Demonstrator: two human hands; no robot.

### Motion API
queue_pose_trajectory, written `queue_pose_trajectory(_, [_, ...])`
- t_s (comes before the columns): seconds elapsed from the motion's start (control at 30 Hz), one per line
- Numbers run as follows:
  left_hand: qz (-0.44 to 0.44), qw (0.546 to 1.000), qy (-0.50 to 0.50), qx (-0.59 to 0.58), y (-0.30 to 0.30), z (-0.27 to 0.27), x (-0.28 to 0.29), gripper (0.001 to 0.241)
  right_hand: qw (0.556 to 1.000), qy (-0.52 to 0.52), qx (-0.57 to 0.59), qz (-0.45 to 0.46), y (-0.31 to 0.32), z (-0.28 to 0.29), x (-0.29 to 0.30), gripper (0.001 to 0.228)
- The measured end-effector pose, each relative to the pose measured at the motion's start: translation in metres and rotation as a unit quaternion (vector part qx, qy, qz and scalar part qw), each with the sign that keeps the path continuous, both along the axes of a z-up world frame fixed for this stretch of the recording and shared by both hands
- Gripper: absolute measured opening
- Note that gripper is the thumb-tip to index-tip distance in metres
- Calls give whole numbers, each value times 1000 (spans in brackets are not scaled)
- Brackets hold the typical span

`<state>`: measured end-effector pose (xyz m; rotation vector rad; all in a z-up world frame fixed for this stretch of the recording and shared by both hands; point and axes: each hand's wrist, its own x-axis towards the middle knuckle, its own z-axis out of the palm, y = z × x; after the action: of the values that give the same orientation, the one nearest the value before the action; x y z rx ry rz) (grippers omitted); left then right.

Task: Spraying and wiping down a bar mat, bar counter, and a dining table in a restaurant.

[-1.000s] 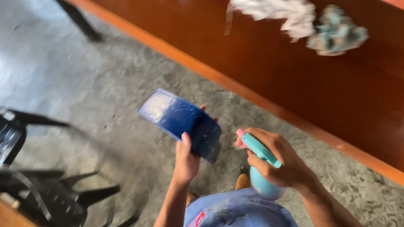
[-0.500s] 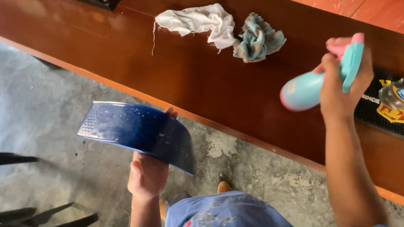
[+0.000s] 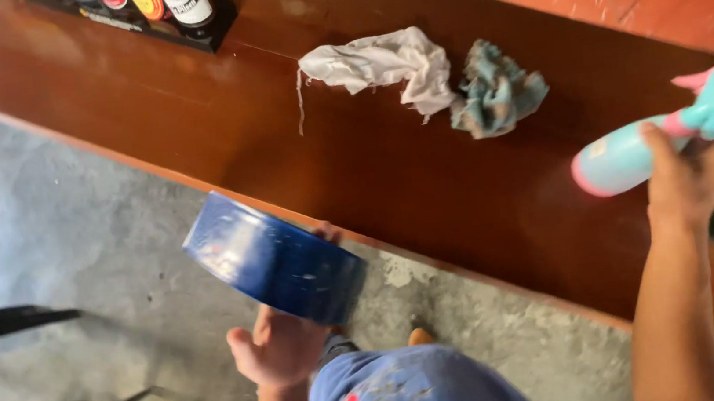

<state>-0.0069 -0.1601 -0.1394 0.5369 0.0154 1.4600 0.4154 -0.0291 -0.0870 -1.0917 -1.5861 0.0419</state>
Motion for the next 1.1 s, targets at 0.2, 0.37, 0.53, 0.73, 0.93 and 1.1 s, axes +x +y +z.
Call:
queue_pose_trajectory(0.2, [-74, 993, 84, 31, 42, 27, -34, 110, 969, -79, 182, -149, 6, 33, -134, 39])
queue_pose_trajectory(0.37, [-142, 983, 96, 65, 71, 17, -73, 96, 995, -56, -71, -41, 84, -48, -175, 52])
queue_pose_trajectory(0.53, [-189, 980, 55, 33, 93, 14, -109, 103, 949, -199, -181, -167, 145, -109, -189, 74])
queue_pose_trajectory(0.73, [-229, 973, 34, 13, 112, 13, -138, 98, 947, -133, -255, -144, 108, -63, -238, 20])
queue_pose_trajectory(0.93, [-215, 972, 78, 45, 125, 5, -149, 85, 974, -90, -181, -105, 83, -50, -210, 20])
queue_pose_trajectory(1.1, [-213, 974, 71, 33, 122, -9, -157, 80, 888, -199, -306, -277, 101, -98, -137, 53])
